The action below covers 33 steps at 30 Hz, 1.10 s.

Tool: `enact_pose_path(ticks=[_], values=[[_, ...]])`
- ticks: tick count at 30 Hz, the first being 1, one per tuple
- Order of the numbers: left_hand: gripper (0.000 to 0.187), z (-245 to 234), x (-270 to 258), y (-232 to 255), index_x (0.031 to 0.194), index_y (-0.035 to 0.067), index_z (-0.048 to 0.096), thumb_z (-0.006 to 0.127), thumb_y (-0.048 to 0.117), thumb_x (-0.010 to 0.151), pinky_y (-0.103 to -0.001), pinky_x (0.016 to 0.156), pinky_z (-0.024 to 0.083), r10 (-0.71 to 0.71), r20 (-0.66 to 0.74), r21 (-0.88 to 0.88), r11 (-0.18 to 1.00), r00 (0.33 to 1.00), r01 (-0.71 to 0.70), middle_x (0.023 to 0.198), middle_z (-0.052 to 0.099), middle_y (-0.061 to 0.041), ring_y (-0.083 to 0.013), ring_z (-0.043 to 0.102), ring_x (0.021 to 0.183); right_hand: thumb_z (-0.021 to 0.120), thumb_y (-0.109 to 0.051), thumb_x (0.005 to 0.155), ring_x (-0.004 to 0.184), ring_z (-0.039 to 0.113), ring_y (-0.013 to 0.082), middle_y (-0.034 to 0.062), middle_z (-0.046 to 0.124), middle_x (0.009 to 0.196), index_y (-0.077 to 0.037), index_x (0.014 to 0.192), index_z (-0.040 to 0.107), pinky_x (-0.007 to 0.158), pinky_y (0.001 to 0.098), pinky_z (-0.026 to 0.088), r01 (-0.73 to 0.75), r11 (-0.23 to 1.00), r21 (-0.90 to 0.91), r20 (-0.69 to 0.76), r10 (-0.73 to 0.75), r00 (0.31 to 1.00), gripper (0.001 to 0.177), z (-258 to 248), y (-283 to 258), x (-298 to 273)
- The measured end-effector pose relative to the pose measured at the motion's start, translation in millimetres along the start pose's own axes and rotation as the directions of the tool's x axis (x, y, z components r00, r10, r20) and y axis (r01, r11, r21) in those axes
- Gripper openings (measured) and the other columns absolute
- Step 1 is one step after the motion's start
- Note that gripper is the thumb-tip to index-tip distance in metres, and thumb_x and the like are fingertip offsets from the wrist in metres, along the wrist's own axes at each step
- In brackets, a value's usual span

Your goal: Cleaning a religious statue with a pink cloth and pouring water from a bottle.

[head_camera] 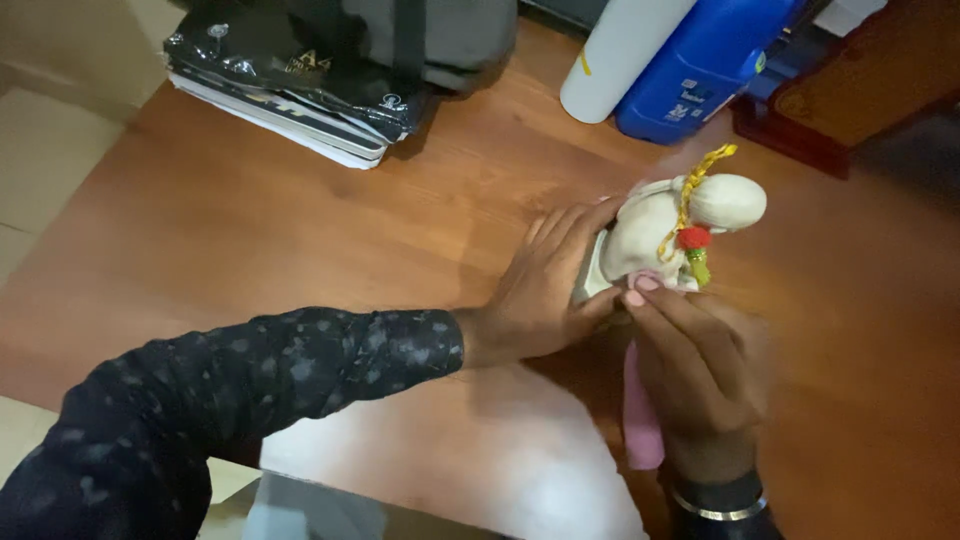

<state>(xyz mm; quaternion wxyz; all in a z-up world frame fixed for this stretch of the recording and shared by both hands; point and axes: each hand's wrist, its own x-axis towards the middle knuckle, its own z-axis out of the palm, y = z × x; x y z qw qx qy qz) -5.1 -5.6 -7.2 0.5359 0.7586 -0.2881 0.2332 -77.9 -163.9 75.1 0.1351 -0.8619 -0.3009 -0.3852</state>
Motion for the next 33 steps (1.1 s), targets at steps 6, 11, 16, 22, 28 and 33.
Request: enact_pose_path(ticks=[6,11,16,22,28,33], values=[[0.078,-5,4,16,0.156,-0.001,0.034,0.070,0.037,0.098,-0.052,0.119,0.033,0.018,0.014,-0.017,1.000,1.000,-0.018,0.152,0.047,-0.023,-0.0404,0.046,0.142,0.076,0.002,0.090,0.111,0.068,0.0313,0.0123,0.070,0.119,-0.004,0.114,0.072,0.099,0.0430,0.056,-0.048,0.999,0.007,-0.028,0.048,0.998,0.025,-1,8,-6],[0.072,-7,-2,12,0.157,-0.001,0.034,0.067,0.031,0.102,-0.050,0.124,0.033,0.019,0.028,-0.089,0.996,0.999,-0.017,0.156,0.045,-0.023,-0.0391,0.045,0.144,0.077,-0.006,0.097,0.113,0.066,0.0325,0.0120,0.065,0.124,-0.006,0.118,0.068,0.101,0.0429,0.055,-0.045,0.998,0.048,-0.144,0.052,0.988,0.023,14,27,-26],[0.067,1,-4,-1,0.160,-0.002,0.031,0.062,0.023,0.106,-0.047,0.131,0.034,-0.016,0.031,-0.297,0.954,0.999,0.025,0.165,0.038,-0.025,-0.0408,0.040,0.156,0.079,-0.011,0.102,0.115,0.065,0.0335,0.0117,0.062,0.128,-0.007,0.121,0.064,0.102,0.0428,0.053,-0.048,0.997,0.064,-0.242,0.062,0.968,0.024,22,32,-33],[0.065,-4,-2,7,0.157,-0.002,0.032,0.065,0.016,0.104,-0.045,0.128,0.035,-0.019,0.050,-0.264,0.964,0.999,0.031,0.161,0.041,-0.026,-0.0400,0.042,0.153,0.085,-0.012,0.088,0.108,0.063,0.0331,0.0094,0.070,0.120,-0.007,0.113,0.075,0.100,0.0450,0.048,-0.021,0.997,-0.071,-0.135,0.011,0.991,0.027,14,22,-18],[0.067,1,-1,-3,0.159,0.001,0.034,0.062,0.009,0.099,-0.044,0.131,0.038,0.012,0.002,-0.255,0.967,1.000,-0.011,0.153,0.047,-0.022,-0.0366,0.048,0.147,0.077,0.000,0.102,0.119,0.066,0.0296,0.0080,0.065,0.127,-0.007,0.125,0.073,0.102,0.0393,0.054,0.103,0.994,0.042,-0.075,-0.100,0.992,0.024,7,24,-15],[0.074,1,-1,0,0.158,0.003,0.035,0.069,0.011,0.093,-0.043,0.127,0.041,0.024,-0.004,-0.236,0.972,1.000,-0.025,0.149,0.049,-0.019,-0.0361,0.051,0.142,0.073,-0.006,0.084,0.119,0.068,0.0292,0.0121,0.070,0.124,-0.002,0.118,0.074,0.094,0.0425,0.056,0.130,0.973,0.190,0.209,-0.170,0.963,0.035,-12,12,-1]])
